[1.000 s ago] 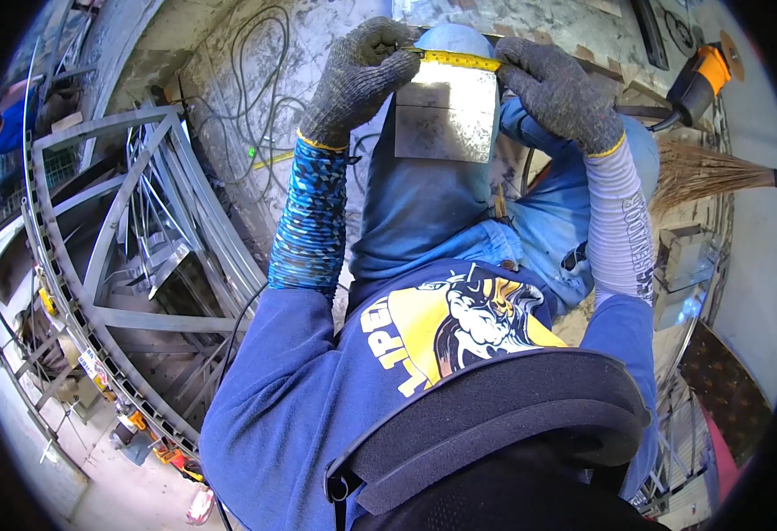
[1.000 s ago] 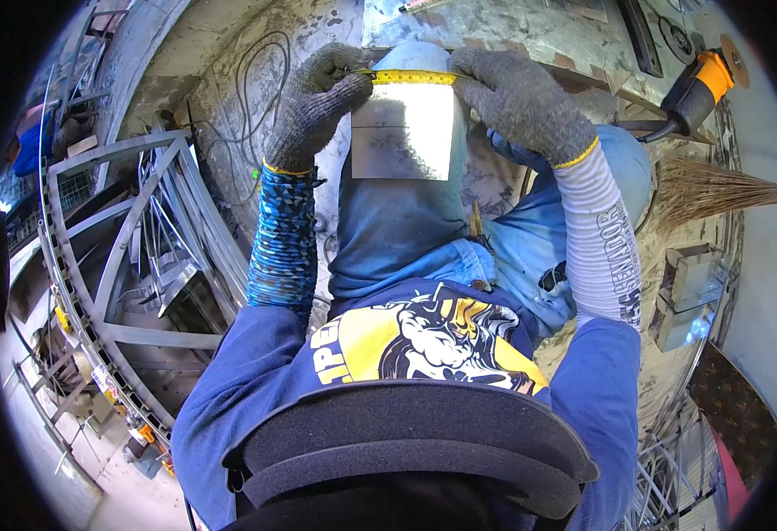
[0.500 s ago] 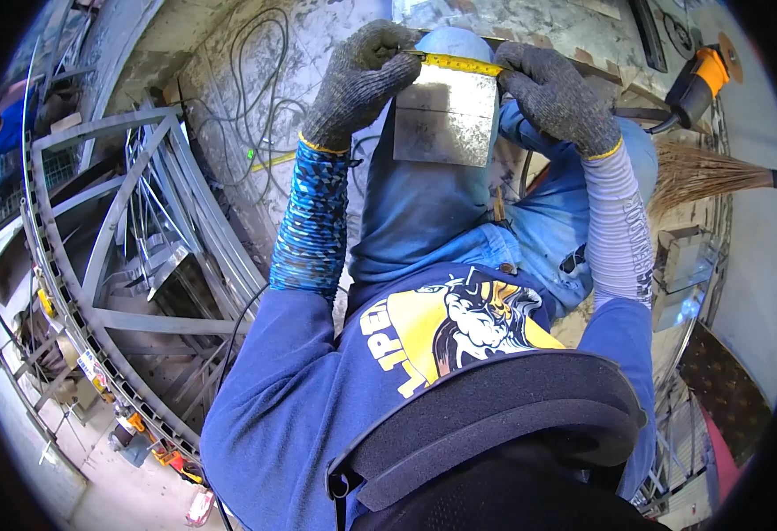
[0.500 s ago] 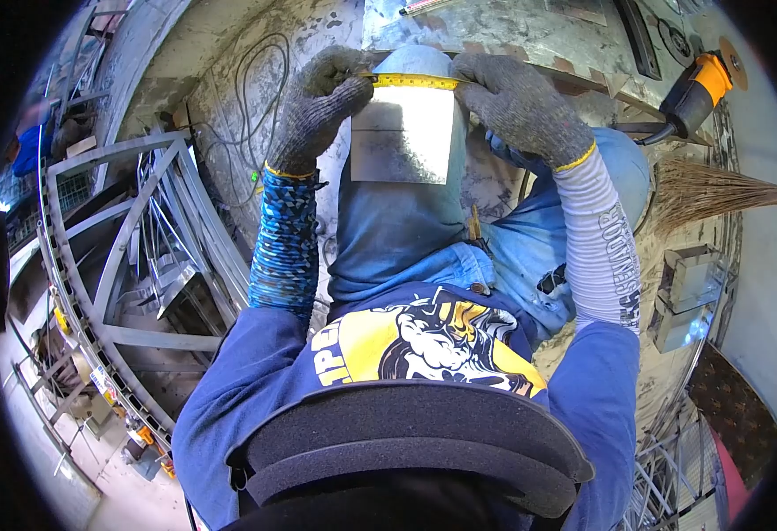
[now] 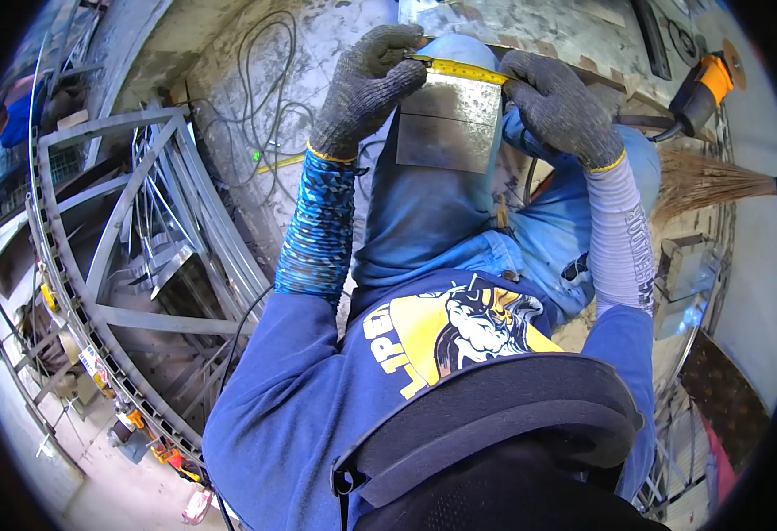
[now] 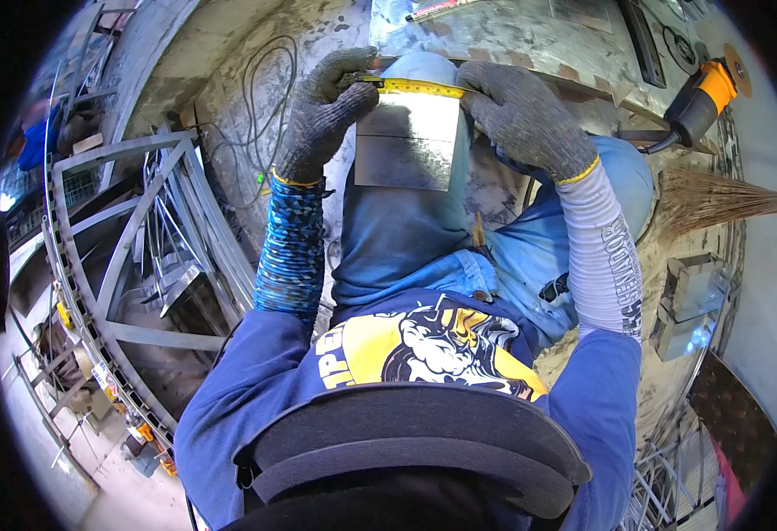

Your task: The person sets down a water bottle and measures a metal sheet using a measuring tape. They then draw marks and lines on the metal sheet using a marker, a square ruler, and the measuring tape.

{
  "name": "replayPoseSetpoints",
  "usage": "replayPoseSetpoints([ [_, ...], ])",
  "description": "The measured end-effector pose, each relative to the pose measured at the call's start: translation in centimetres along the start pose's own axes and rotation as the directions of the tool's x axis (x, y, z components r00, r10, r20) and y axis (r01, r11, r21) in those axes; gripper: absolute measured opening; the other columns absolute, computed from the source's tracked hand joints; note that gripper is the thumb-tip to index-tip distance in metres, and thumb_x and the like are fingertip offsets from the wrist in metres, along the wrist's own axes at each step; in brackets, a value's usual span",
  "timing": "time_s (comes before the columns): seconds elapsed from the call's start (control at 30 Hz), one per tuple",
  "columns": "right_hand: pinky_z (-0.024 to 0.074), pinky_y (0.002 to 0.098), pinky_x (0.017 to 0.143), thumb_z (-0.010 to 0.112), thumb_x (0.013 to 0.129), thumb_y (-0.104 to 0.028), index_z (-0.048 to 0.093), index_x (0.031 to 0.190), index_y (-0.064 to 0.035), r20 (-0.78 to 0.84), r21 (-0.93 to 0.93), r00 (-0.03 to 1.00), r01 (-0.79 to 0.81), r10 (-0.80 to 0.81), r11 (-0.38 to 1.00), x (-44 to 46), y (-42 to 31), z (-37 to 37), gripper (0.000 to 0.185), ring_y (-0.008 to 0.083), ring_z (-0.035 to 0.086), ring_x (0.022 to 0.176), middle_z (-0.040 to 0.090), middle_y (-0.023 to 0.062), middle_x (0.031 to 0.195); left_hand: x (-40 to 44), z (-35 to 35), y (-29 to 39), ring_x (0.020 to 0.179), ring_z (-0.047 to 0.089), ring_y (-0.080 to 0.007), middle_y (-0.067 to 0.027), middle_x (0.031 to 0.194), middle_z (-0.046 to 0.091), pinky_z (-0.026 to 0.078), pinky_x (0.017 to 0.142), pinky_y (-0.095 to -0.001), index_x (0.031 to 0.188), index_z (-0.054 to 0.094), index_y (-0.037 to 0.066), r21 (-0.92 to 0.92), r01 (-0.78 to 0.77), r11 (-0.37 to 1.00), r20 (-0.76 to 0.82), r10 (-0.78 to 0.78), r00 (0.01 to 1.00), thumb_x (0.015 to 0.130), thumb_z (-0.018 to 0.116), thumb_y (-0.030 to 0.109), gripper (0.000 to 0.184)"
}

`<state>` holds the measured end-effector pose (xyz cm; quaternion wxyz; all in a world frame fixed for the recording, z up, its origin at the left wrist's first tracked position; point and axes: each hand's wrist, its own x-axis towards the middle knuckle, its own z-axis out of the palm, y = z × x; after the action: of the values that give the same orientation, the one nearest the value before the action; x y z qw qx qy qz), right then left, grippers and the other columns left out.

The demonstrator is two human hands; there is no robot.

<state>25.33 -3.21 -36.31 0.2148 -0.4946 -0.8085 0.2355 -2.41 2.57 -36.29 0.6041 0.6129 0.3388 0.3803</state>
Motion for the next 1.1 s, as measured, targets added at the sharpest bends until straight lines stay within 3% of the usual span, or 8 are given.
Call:
replayPoseSetpoints([
  [0.17,0.052,0.0448,0.087,0.058,0.096,-0.016,0.061,0.12,-0.0023,-0.007,0.068,0.999,-0.038,0.039,0.997,0.0,-0.5,-0.2,0.027,0.0365,0.065,0.098,0.066,0.0191,0.109,-0.2,-0.4,0.2,0.105,0.063,-0.0152,-0.0103,0.12,0.066,0.053,0.091,-0.0307,0.124,0.06,-0.001,-0.023,0.05,0.998,0.024,-0.049,0.999,0.094,0.07,0.018,0.036],
  [0.3,0.0514,0.0435,0.088,0.058,0.096,-0.019,0.062,0.118,-0.0012,-0.007,0.116,0.992,-0.126,0.127,0.985,0.2,-0.9,-0.4,0.029,0.0365,0.065,0.099,0.066,0.0194,0.112,-0.4,-1.6,-0.2,0.096,0.065,-0.0148,-0.0099,0.119,0.068,0.054,0.082,-0.0302,0.119,0.064,-0.001,0.066,0.011,0.998,0.028,-0.013,1.0,0.098,0.064,0.025,0.033],
  [0.4,0.0509,0.0432,0.089,0.058,0.097,-0.022,0.063,0.12,-0.002,0.04,0.171,0.983,-0.186,0.181,0.968,0.4,-1.2,-0.6,0.031,0.0369,0.064,0.1,0.067,0.0192,0.114,-0.6,-1.9,-1.2,0.09,0.059,-0.0147,-0.0079,0.106,0.068,0.049,0.083,-0.0307,0.124,0.064,-0.002,-0.205,0.0,0.979,0.038,0.008,0.999,0.098,0.058,0.031,0.043],
  [0.53,0.0499,0.0439,0.091,0.058,0.096,-0.023,0.063,0.122,-0.0037,0.114,0.174,0.96,-0.273,0.256,0.946,0.7,-2.3,-1.6,0.033,0.0378,0.063,0.103,0.066,0.0185,0.115,-0.6,-1.0,0.8,0.089,0.059,-0.0144,-0.0082,0.106,0.068,0.049,0.083,-0.0297,0.124,0.064,-0.002,-0.15,0.009,0.989,0.014,-0.007,1.0,0.097,0.06,0.03,0.042],
  [0.6,0.0494,0.0441,0.092,0.058,0.097,-0.023,0.063,0.121,-0.0034,0.073,0.159,0.967,-0.254,0.245,0.954,0.4,-1.7,-0.8,0.032,0.038,0.062,0.104,0.066,0.0185,0.114,-0.5,-0.3,1.9,0.089,0.06,-0.0148,-0.009,0.107,0.068,0.05,0.082,-0.0293,0.125,0.063,-0.001,0.078,0.053,0.996,-0.029,-0.051,0.998,0.095,0.062,0.029,0.043],
  [0.83,0.0495,0.0444,0.091,0.057,0.097,-0.023,0.063,0.121,-0.0057,0.064,0.175,0.976,-0.215,0.206,0.961,0.3,-1.0,-0.6,0.03,0.0381,0.062,0.105,0.066,0.0183,0.112,1.5,-1.7,1.5,0.098,0.064,-0.0152,-0.0098,0.108,0.069,0.052,0.086,-0.0298,0.122,0.064,-0.002,0.014,-0.062,0.998,-0.039,0.062,0.997,0.095,0.065,0.027,0.04],
  [0.87,0.0495,0.0444,0.091,0.057,0.097,-0.023,0.063,0.121,-0.0057,0.056,0.17,0.977,-0.213,0.207,0.962,0.1,-1.0,-0.6,0.03,0.0381,0.062,0.105,0.066,0.0183,0.112,4.0,-2.6,1.8,0.095,0.066,-0.0148,-0.0095,0.107,0.07,0.054,0.083,-0.0292,0.119,0.066,-0.003,0.329,-0.131,0.935,-0.062,0.16,0.985,0.095,0.067,0.019,0.033],
  [1.1,0.0521,0.0469,0.085,0.058,0.095,-0.025,0.063,0.115,-0.0072,-0.062,0.171,0.983,-0.162,0.175,0.972,0.3,-2.0,-1.1,0.028,0.0404,0.065,0.097,0.069,0.0185,0.104,13.7,-0.1,2.7,0.092,0.071,-0.0248,-0.0147,0.101,0.073,0.056,0.085,-0.0355,0.115,0.07,0.005,0.774,-0.354,0.524,0.335,0.135,0.933,0.092,0.066,0.02,0.027],
])
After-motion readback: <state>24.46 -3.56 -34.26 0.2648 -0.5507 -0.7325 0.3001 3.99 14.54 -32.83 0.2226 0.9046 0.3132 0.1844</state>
